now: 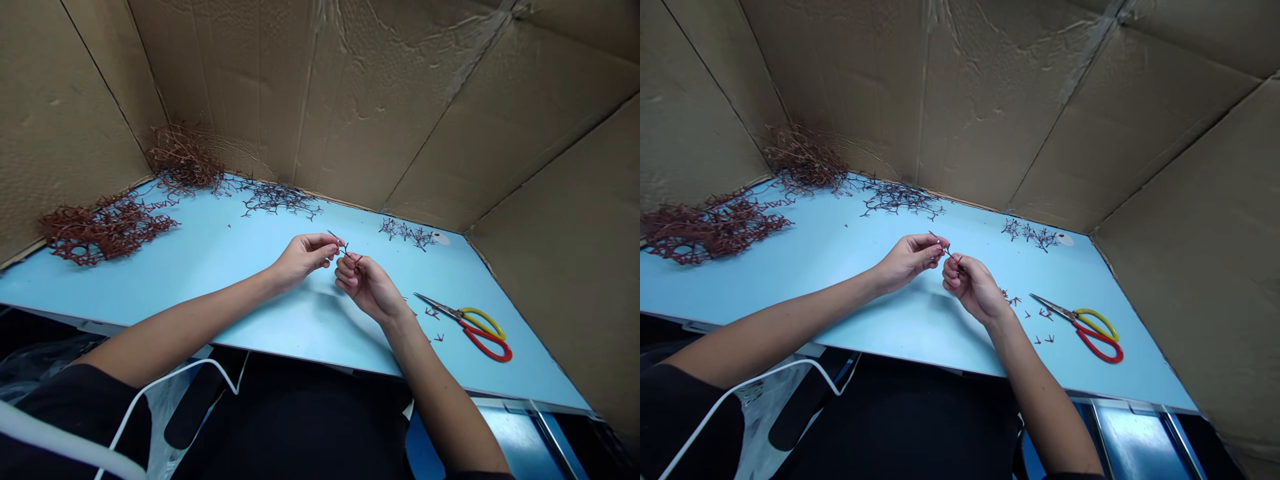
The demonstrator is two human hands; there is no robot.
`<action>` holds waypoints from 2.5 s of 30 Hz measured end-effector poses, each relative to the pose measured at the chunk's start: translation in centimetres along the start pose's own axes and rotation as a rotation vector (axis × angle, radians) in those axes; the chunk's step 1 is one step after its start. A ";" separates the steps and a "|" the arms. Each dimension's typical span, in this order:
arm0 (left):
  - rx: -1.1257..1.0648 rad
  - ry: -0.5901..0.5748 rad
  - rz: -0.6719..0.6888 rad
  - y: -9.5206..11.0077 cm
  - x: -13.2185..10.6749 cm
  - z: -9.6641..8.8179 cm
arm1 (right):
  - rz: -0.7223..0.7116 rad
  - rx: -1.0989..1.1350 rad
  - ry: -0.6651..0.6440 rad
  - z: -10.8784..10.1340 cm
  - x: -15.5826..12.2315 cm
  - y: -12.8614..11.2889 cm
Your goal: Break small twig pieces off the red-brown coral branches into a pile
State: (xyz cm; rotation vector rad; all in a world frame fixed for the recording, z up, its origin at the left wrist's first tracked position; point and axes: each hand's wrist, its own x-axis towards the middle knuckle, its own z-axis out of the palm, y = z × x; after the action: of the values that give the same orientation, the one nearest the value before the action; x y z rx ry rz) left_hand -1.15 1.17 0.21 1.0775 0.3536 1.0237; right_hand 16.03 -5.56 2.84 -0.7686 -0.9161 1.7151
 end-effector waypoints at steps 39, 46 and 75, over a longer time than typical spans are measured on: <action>1.968 -0.623 0.250 -7.5 1.6 12.8 | -0.418 -0.258 0.339 -6.4 -13.9 -3.8; 1.909 -0.660 0.274 -6.0 0.4 11.2 | -0.558 -0.731 0.479 -7.7 -13.0 -3.9; -0.250 -0.173 -0.313 1.6 -2.5 4.2 | -1.308 -1.714 0.430 2.4 -8.0 -1.3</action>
State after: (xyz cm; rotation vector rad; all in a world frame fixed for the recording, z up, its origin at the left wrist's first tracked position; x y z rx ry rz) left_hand -0.38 -3.09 2.99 0.8453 0.2370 0.6700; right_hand 16.99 -13.43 5.75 -1.0278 -1.8458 -0.6490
